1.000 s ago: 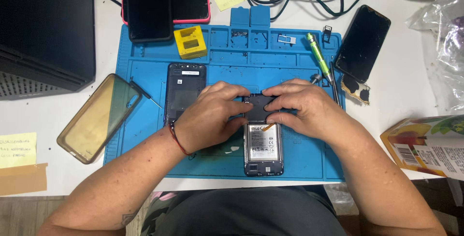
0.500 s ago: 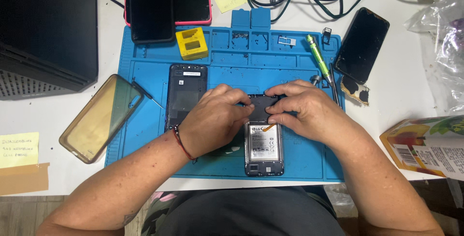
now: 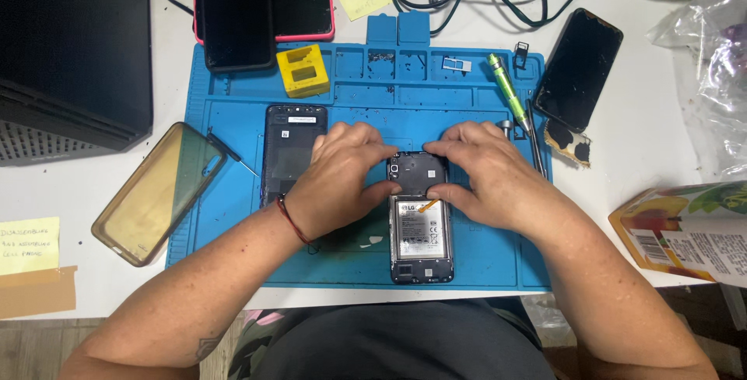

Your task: The person uses a screwdriver to remove screws from a disassembled smartphone on a blue work mat. They then lift and remove a small black metal bracket from the top of the phone's internal assembly.

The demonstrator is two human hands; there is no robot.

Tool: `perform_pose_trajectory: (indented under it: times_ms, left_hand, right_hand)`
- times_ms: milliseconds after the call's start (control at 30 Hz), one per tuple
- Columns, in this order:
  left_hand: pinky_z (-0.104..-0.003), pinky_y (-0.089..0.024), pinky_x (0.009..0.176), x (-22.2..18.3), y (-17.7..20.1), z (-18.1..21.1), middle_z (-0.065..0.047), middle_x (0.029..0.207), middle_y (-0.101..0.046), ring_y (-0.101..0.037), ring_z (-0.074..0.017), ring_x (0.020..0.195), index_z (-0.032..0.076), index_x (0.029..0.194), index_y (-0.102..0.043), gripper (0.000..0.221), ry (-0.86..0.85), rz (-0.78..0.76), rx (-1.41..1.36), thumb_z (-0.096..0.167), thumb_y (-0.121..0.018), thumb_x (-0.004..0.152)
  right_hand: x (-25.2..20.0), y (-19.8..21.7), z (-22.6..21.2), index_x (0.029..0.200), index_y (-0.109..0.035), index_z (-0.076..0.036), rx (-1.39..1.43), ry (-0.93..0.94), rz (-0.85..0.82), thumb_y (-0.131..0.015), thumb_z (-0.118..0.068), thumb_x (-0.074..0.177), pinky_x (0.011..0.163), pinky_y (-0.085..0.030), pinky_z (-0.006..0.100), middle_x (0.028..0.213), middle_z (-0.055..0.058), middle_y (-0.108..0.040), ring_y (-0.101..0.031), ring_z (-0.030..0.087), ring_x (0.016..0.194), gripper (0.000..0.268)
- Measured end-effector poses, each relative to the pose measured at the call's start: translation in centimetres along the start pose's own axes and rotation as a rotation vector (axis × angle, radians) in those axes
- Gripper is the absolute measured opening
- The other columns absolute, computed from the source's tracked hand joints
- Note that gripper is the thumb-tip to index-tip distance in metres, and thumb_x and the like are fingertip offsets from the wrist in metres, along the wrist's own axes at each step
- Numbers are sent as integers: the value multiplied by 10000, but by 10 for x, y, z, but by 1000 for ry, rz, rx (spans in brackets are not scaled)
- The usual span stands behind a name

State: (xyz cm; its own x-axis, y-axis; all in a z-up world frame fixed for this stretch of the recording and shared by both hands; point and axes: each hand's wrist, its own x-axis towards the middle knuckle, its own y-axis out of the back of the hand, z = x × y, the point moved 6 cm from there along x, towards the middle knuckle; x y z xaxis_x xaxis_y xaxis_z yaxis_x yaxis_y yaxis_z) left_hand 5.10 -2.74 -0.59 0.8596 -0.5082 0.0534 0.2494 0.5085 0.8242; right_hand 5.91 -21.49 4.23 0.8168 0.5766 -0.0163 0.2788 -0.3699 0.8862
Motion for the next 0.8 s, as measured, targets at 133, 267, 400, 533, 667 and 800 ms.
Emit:
perform_pose_trajectory:
  times_ms: [133,267,400,533,667,800]
  left_hand:
    - [-452,-403,961,3,-1,-2,-10,1132,-562,-514,-302,1164,197,1257,-677,507,55,-49,-62,370,-822,803]
    - [-451,-391,970,3,0,0,-18,1117,-541,-501,-309,1147,178,1241,-679,522,72,-72,-101,360,-837,777]
    - [-450,-389,958,2,3,3,-16,1105,-533,-497,-311,1145,175,1229,-686,509,95,-74,-115,332,-837,769]
    - [-473,-397,962,2,5,3,-31,1093,-533,-506,-333,1126,170,1224,-684,525,97,-79,-174,325,-850,751]
    - [-496,-450,943,-1,9,3,-82,1091,-576,-556,-382,1106,154,1252,-642,541,49,-31,-314,268,-851,767]
    - [-407,-573,798,-9,1,2,-94,1000,-727,-731,-276,966,144,1288,-598,553,130,-21,-617,199,-837,792]
  right_hand:
    - [3,-3,4,1229,-725,-29,69,-33,-53,-892,-248,751,967,-513,499,1082,157,-700,-662,396,1060,551]
    - [4,-1,1,1183,-731,-26,100,-30,-62,-909,-217,720,960,-511,504,1021,156,-708,-687,390,981,531]
    - [4,0,1,1170,-729,-39,117,-46,-72,-912,-236,721,940,-521,489,924,128,-694,-689,372,911,524]
    - [7,3,1,1148,-723,-8,195,-65,-78,-932,-166,676,885,-541,505,1012,179,-702,-697,389,942,539]
    - [1,5,4,1208,-670,14,374,-82,-80,-890,-33,699,726,-600,428,985,207,-721,-713,356,899,557]
    - [-9,-17,23,1239,-604,-9,608,-95,-58,-866,36,706,606,-596,320,958,185,-757,-684,254,791,596]
